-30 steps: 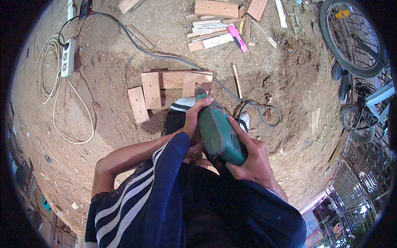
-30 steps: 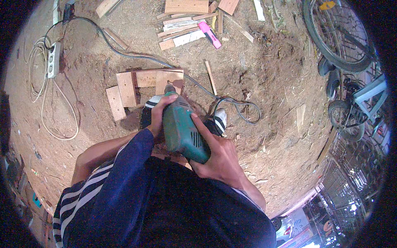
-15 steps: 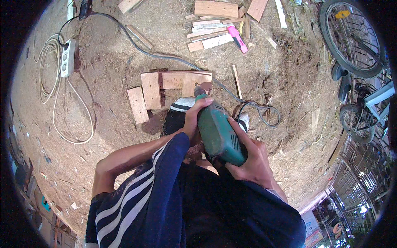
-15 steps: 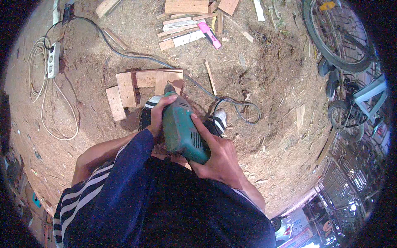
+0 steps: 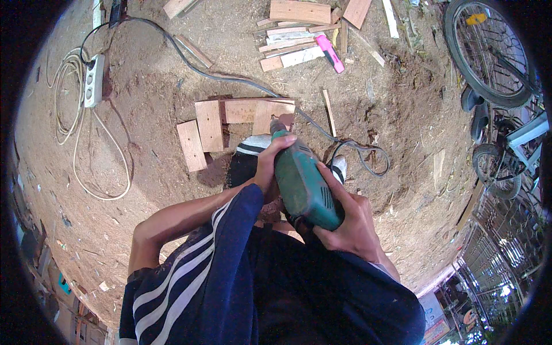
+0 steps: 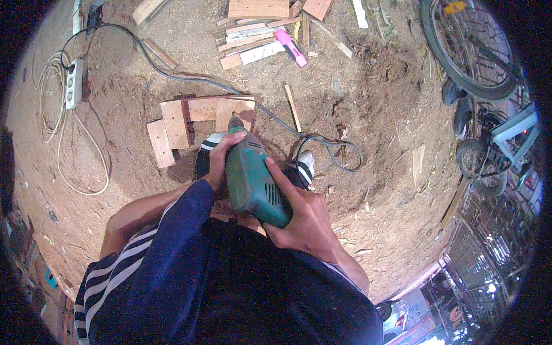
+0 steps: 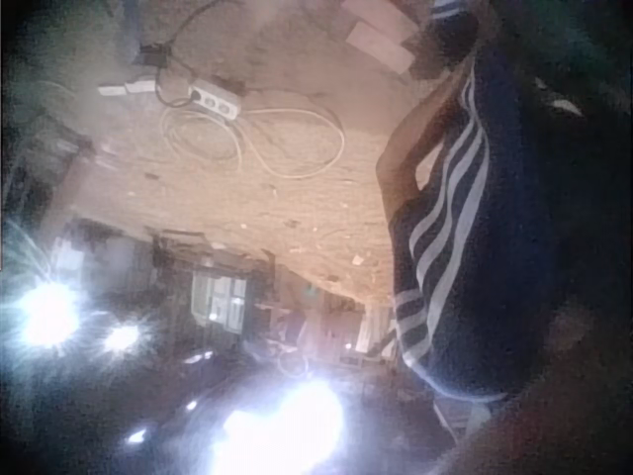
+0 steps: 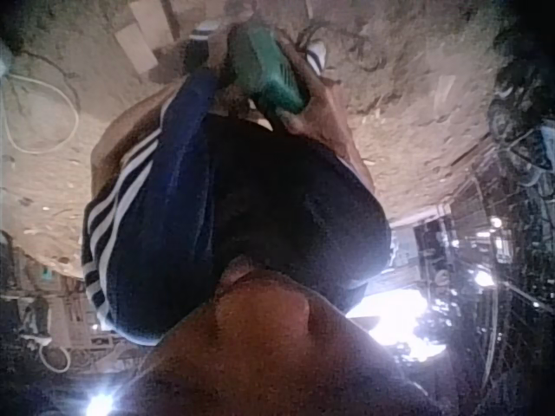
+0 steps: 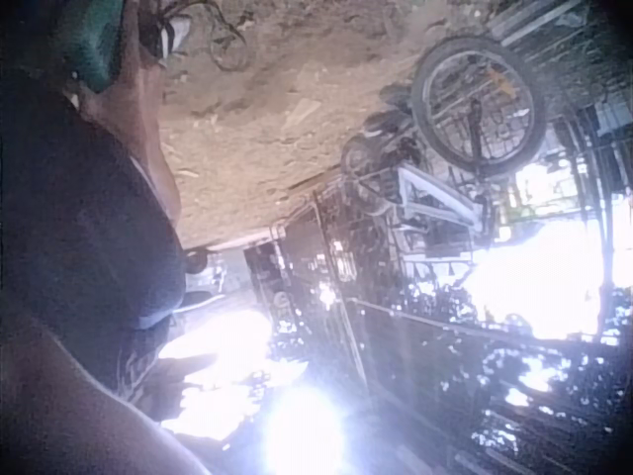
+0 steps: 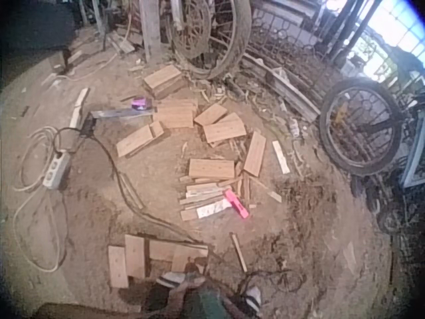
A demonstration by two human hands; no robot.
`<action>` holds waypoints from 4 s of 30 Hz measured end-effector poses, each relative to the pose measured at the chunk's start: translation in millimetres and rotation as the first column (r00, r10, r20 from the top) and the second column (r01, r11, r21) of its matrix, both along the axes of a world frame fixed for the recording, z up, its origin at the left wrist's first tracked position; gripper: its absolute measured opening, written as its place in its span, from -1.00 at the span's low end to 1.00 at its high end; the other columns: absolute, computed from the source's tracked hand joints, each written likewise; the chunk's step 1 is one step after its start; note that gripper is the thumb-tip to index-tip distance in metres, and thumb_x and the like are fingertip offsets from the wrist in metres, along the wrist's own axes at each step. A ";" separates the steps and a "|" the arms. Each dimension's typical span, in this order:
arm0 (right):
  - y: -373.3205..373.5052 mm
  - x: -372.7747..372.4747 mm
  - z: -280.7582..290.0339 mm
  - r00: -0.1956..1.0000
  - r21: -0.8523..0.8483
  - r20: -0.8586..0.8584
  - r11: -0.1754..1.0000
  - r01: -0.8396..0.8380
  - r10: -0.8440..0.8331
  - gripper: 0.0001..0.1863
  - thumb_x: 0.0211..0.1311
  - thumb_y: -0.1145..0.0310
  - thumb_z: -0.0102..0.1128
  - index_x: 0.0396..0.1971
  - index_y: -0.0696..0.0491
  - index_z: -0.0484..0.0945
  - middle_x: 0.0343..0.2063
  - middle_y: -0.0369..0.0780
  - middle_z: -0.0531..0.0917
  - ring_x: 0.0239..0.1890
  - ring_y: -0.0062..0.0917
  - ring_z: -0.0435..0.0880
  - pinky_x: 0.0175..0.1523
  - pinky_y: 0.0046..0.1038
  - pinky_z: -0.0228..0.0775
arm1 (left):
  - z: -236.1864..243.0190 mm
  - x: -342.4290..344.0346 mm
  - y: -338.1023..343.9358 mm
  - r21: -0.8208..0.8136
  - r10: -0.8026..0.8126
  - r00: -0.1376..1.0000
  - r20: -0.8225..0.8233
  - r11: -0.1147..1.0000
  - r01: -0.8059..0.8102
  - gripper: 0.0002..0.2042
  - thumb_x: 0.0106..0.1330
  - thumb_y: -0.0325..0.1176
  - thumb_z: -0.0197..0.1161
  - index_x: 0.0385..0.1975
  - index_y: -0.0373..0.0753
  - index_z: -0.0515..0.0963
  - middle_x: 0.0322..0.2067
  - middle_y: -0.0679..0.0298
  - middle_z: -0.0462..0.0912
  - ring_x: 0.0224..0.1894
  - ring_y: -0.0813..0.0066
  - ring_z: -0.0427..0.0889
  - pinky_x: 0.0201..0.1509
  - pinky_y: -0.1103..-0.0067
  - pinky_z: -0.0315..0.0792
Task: The person drills a hole into a piece of wood and then marks another piece of wood using a marker.
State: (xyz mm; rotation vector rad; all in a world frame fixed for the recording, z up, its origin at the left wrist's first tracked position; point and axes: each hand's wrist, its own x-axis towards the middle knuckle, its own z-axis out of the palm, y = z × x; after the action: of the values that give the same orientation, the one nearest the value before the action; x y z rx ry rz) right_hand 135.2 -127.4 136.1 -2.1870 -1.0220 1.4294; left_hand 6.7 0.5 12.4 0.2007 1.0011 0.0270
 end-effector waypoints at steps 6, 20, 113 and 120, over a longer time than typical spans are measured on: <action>-0.9 1.1 1.7 1.000 0.033 0.015 0.999 0.012 -0.012 0.08 -0.29 0.36 0.35 0.48 -0.04 0.31 -0.25 0.10 0.75 -0.26 0.02 0.78 -0.04 -0.25 0.60 | -1.5 1.0 1.2 -0.052 -0.008 0.998 0.059 0.999 0.011 -0.51 0.30 0.05 0.25 -0.01 -0.25 0.54 -0.21 0.10 0.69 -0.18 0.22 0.70 0.04 0.33 0.58; 2.2 3.2 1.6 0.998 0.251 0.032 0.967 0.039 -0.049 0.05 -0.17 0.34 0.48 0.49 -0.02 0.29 -0.25 0.06 0.76 -0.27 -0.06 0.81 -0.14 -0.24 0.65 | 9.0 7.7 14.5 -0.092 0.005 0.977 0.213 0.996 0.015 -0.48 0.32 0.09 0.26 0.03 -0.26 0.51 -0.13 0.10 0.68 -0.11 0.22 0.69 0.09 0.29 0.56; -83.9 179.9 -197.5 0.480 0.320 0.859 0.917 -0.239 -0.175 0.22 -0.43 0.24 0.49 0.50 0.00 0.25 -0.23 -0.11 0.70 -0.41 -0.21 0.72 -0.36 -0.20 0.62 | -87.8 -50.4 77.5 0.801 -0.186 0.877 -0.444 0.356 0.481 -0.70 0.33 -0.55 0.37 0.00 -0.30 0.46 -0.30 0.09 0.74 -0.23 0.40 0.76 -0.28 0.44 0.64; -65.8 169.2 -202.1 0.489 0.341 0.852 0.907 -0.246 -0.187 0.17 -0.25 0.11 0.61 0.49 0.01 0.23 -0.19 -0.06 0.65 -0.37 -0.10 0.73 -0.30 -0.14 0.65 | -51.1 -55.4 92.2 0.841 -0.248 0.811 -0.530 -0.027 0.541 -0.61 0.22 -0.60 0.36 0.07 -0.27 0.58 -0.23 -0.06 0.72 -0.20 0.01 0.76 -0.07 0.34 0.62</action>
State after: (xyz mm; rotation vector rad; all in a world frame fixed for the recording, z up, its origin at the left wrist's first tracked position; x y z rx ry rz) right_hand 304.4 -193.2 -66.0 -2.5033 -1.4832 -0.1252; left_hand -48.8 92.7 -38.7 1.8913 0.9504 0.1532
